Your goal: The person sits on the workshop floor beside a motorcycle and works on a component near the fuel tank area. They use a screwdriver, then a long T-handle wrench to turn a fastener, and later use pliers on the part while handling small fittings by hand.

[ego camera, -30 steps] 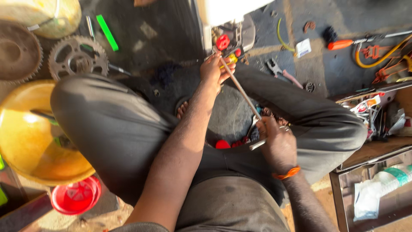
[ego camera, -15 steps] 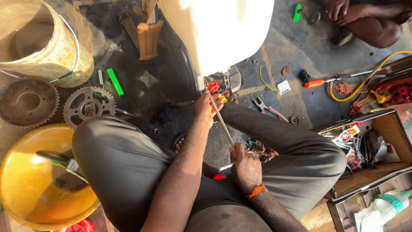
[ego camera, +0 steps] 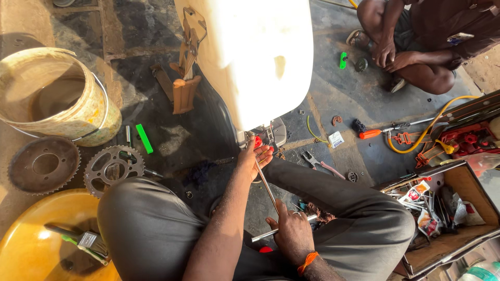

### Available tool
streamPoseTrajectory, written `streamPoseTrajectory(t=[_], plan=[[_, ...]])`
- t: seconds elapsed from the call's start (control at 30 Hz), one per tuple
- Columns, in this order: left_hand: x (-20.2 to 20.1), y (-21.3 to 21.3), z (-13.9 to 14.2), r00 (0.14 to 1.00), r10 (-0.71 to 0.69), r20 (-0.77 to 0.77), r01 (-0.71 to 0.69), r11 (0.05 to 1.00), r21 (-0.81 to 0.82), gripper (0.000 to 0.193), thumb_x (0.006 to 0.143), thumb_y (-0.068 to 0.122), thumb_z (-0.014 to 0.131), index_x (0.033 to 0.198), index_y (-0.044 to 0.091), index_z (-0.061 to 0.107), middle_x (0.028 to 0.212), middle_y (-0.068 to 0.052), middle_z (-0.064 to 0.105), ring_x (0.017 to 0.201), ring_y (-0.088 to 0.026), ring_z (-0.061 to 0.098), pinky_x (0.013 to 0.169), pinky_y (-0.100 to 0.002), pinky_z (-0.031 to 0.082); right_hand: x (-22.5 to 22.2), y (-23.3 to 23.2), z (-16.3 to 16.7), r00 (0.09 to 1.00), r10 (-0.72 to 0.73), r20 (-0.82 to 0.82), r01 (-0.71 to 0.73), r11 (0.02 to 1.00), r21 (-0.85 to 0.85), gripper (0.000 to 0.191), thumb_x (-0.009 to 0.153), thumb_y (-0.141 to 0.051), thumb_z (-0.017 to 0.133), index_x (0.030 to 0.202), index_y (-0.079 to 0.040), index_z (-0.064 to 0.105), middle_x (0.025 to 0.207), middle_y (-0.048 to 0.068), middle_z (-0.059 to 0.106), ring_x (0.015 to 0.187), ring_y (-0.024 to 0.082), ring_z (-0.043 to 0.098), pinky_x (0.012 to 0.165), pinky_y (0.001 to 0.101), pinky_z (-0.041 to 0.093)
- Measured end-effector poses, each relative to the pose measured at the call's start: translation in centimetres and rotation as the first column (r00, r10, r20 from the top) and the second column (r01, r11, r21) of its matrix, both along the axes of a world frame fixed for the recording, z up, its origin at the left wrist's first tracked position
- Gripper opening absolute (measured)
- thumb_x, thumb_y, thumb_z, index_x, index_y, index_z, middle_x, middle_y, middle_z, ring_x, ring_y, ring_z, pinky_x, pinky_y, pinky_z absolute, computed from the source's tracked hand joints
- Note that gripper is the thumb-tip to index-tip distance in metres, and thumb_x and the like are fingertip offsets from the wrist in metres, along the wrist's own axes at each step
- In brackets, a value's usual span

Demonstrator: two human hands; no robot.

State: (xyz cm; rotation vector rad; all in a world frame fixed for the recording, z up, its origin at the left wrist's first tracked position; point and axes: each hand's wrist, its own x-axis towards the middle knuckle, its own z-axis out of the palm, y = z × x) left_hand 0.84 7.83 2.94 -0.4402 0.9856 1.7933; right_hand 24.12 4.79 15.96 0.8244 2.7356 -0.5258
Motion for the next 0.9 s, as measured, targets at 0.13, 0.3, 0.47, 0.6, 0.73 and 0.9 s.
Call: streamPoseTrajectory(t=[0.13, 0.3, 0.47, 0.6, 0.73, 0.9], plan=[[-0.8, 0.5, -0.5, 1.000, -0.019, -0.009, 0.019, 1.000, -0.005, 0.054, 0.095, 0.058, 0.062, 0.104, 0.004, 0.061, 0.090, -0.010, 0.069, 0.081, -0.024, 0.074, 0.075, -0.040, 0.065, 0.1, -0.3, 0.5, 0.996, -0.006, -0.090, 0.008, 1.000, 0.022, 0.064, 0.090, -0.047, 0.069, 0.130, -0.004, 0.045, 0.072, 0.015, 0.070, 0.071, 0.034, 0.071, 0.079, 0.0464, 0.051], [-0.9, 0.7, -1.2, 1.000, 0.002, -0.030, -0.001, 1.000, 0.021, 0.055, 0.093, 0.059, 0.063, 0.098, 0.005, 0.061, 0.085, -0.007, 0.065, 0.080, -0.025, 0.074, 0.073, -0.040, 0.065, -1.1, 0.0, 1.8, 0.967, -0.244, -0.067, 0.225, 0.950, -0.215, 0.054, 0.085, -0.052, 0.074, 0.121, -0.014, 0.059, 0.068, 0.012, 0.069, 0.068, 0.032, 0.070, 0.065, 0.0452, 0.052], [-0.9, 1.0, -0.9, 0.999, 0.039, -0.006, -0.039, 0.999, 0.007, 0.058, 0.093, 0.060, 0.064, 0.099, 0.002, 0.060, 0.085, -0.008, 0.065, 0.082, -0.025, 0.074, 0.075, -0.041, 0.066, -1.6, 0.8, 2.1, 0.865, -0.497, 0.065, 0.419, 0.645, -0.639, 0.044, 0.088, -0.048, 0.071, 0.114, -0.013, 0.063, 0.058, 0.000, 0.059, 0.054, 0.014, 0.054, 0.054, 0.0329, 0.041], [-1.0, 1.1, -1.3, 0.997, 0.080, 0.021, -0.080, 0.996, 0.034, 0.057, 0.092, 0.057, 0.063, 0.104, 0.002, 0.058, 0.086, -0.009, 0.064, 0.083, -0.028, 0.074, 0.079, -0.044, 0.067, -1.1, 0.8, 0.8, 0.791, -0.611, 0.007, 0.304, 0.385, -0.871, 0.039, 0.092, -0.039, 0.071, 0.116, -0.009, 0.064, 0.065, -0.007, 0.041, 0.057, 0.007, 0.034, 0.052, 0.0272, 0.027], [-0.8, 1.2, -1.8, 0.993, 0.112, 0.046, -0.115, 0.992, 0.057, 0.055, 0.095, 0.054, 0.063, 0.106, 0.000, 0.057, 0.088, -0.010, 0.063, 0.084, -0.029, 0.074, 0.080, -0.045, 0.068, -0.4, 0.5, -0.2, 0.673, -0.732, 0.101, 0.119, -0.028, -0.993, 0.036, 0.097, -0.035, 0.067, 0.120, -0.008, 0.062, 0.065, -0.009, 0.035, 0.058, 0.006, 0.031, 0.053, 0.0258, 0.025], [-0.4, 1.0, -0.9, 0.994, 0.104, 0.026, -0.106, 0.992, 0.066, 0.051, 0.096, 0.050, 0.062, 0.107, 0.001, 0.057, 0.091, -0.013, 0.066, 0.087, -0.030, 0.074, 0.082, -0.045, 0.067, 0.1, 0.2, 0.3, 0.762, -0.648, 0.003, 0.189, 0.218, -0.957, 0.037, 0.101, -0.037, 0.060, 0.124, -0.009, 0.062, 0.067, -0.007, 0.042, 0.063, 0.006, 0.038, 0.057, 0.0251, 0.033]])
